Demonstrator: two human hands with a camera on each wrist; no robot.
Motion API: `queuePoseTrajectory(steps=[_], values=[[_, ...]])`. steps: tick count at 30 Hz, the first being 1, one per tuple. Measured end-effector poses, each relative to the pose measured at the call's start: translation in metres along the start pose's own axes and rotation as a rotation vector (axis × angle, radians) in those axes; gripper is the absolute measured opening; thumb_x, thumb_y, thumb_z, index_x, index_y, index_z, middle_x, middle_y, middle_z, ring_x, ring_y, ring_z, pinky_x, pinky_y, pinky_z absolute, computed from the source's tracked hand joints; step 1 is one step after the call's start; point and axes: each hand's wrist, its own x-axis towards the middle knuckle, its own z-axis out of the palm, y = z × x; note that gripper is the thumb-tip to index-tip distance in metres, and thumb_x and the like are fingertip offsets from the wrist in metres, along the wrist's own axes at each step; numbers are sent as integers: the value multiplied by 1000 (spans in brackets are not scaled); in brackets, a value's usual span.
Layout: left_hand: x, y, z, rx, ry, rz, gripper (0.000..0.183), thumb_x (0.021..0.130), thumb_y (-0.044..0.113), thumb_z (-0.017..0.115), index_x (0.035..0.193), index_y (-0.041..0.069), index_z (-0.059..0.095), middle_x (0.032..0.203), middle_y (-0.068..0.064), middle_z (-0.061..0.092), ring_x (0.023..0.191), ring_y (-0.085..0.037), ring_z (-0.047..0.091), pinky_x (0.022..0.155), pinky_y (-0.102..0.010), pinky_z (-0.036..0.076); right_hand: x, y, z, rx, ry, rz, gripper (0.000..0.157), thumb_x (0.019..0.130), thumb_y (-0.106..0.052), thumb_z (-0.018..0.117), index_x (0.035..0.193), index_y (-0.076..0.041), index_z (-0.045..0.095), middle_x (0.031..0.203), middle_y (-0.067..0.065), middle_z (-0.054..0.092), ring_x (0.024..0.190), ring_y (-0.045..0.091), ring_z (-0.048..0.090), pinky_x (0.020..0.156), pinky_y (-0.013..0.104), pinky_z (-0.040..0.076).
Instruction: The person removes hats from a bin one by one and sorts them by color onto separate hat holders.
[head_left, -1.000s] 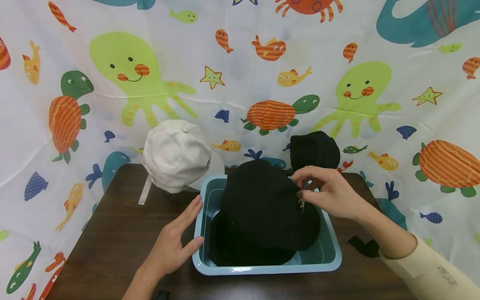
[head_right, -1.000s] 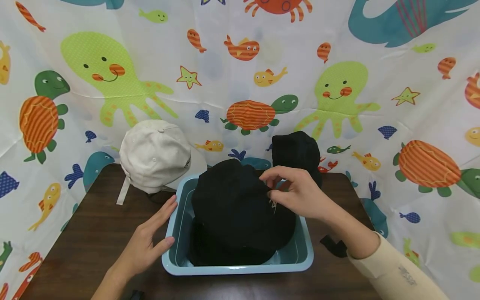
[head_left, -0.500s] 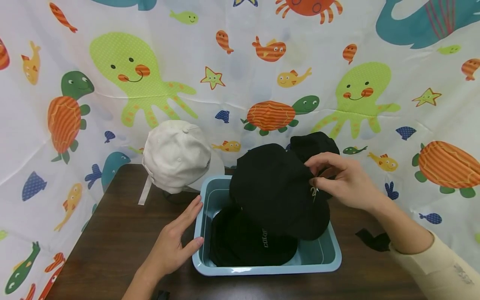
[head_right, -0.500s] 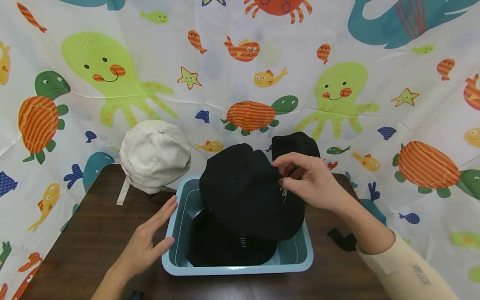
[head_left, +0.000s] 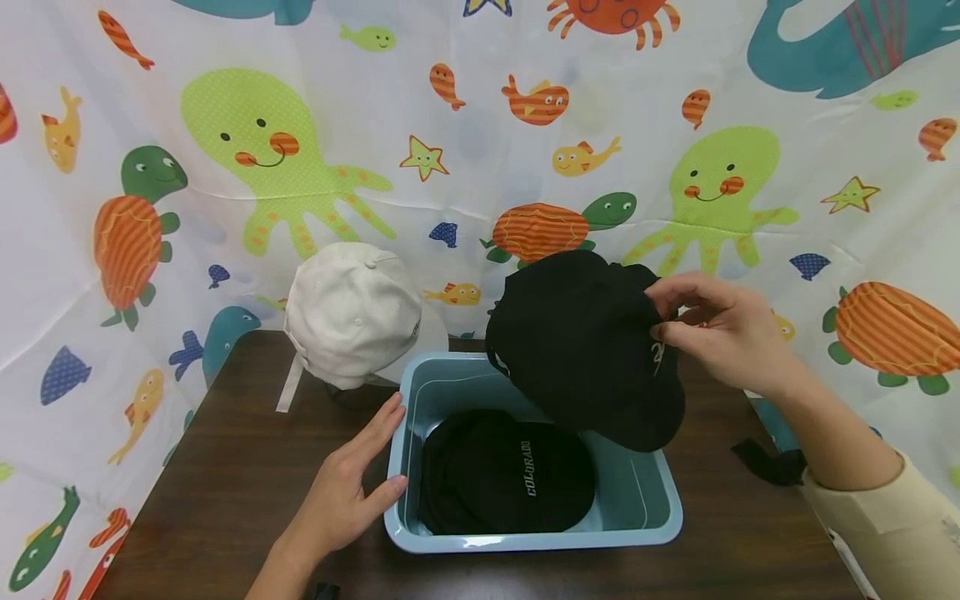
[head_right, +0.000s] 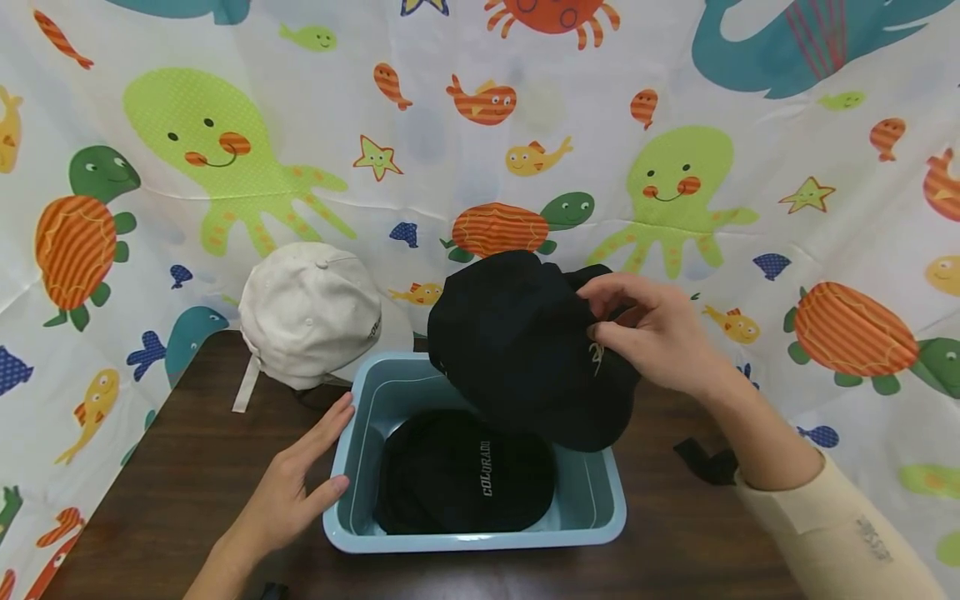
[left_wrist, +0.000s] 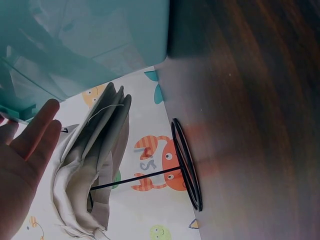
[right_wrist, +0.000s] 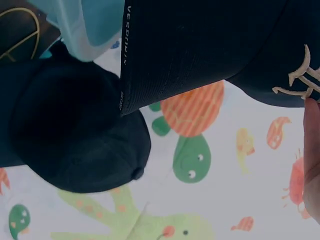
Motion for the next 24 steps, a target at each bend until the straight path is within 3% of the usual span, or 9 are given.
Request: queuePoseTrajectory(steps=[16,24], values=[[0,2,0,19,35,17,76,90,14,72,160,11,43,167,-7,38,149,-16,43,113,-21,32,18,9,-41,-147,38,68,32,82,23,68,109,7,72,96,-11,69,85,2,66,74,10,54],[0,1,-1,27,3,-17,76,91,15,72,161,11,42,168,-6,36,150,-18,41,114,-23,32,26,20,-60,-160,105,168,29,86,19,70,111,5,72,93,-15,71,80,2,63,71,6,50]])
